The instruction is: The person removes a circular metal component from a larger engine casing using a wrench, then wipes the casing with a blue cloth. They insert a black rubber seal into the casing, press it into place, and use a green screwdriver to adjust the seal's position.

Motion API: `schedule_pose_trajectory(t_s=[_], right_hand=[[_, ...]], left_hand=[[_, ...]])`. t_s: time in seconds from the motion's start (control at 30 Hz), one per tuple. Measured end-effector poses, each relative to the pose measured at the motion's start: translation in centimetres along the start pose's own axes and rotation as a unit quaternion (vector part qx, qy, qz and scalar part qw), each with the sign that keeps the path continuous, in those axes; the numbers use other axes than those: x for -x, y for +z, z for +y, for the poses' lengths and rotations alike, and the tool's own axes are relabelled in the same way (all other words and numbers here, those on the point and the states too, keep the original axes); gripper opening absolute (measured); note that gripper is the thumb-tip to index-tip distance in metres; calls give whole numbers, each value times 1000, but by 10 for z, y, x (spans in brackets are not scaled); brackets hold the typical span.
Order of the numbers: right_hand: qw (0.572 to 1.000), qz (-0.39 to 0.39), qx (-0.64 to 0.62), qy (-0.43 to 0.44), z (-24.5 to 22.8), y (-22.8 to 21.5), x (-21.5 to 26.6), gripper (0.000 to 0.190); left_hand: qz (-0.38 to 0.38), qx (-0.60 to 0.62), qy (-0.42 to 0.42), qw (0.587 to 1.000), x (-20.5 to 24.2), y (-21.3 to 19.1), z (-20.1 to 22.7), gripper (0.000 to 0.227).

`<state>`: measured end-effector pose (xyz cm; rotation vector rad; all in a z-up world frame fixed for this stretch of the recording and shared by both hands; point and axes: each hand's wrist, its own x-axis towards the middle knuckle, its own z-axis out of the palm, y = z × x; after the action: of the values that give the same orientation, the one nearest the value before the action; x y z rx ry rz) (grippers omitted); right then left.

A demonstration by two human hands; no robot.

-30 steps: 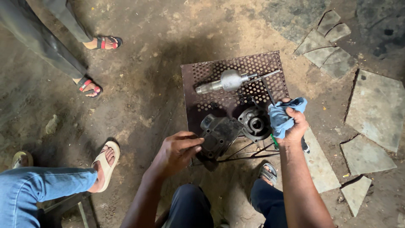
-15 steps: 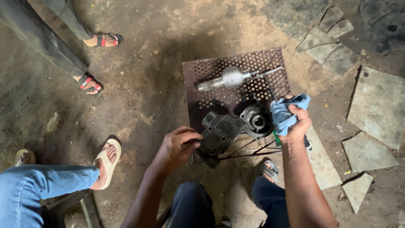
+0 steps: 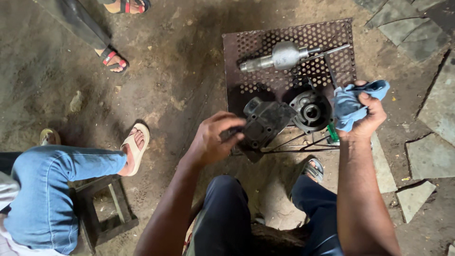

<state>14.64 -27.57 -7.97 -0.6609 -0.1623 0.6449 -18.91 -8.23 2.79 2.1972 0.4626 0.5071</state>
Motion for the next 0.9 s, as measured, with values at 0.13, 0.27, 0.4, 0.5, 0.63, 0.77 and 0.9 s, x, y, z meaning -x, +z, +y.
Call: schedule_pose_trajectory(t_s=[0.13, 0.27, 0.4, 0.5, 0.63, 0.77, 0.9], right_hand=[[1000, 12, -2, -24, -3, 1, -2, 35], [999, 22, 4, -34, -9, 3, -3, 35], [997, 70, -2, -31, -9, 5, -6, 40], [998, -1, -51, -21, -11, 0, -9, 33], [994, -3, -10, -107, -15, -15, -10, 32], [953, 122, 147, -236, -14, -22, -18, 23], [851, 95, 427, -290, -12, -19, -13, 22]], left_hand=[[31, -40, -17, 999, -3, 2, 0, 29], [19, -40, 2, 999, -3, 0, 1, 23], [7, -56, -48, 997, -2, 0, 0, 29], [15, -65, -18, 998, -5, 1, 0, 25], [25, -43, 37, 998, -4, 4, 5, 21], [20, -52, -43, 998, -4, 3, 8, 31], [15, -33, 12, 999, -7, 2, 9, 21]])
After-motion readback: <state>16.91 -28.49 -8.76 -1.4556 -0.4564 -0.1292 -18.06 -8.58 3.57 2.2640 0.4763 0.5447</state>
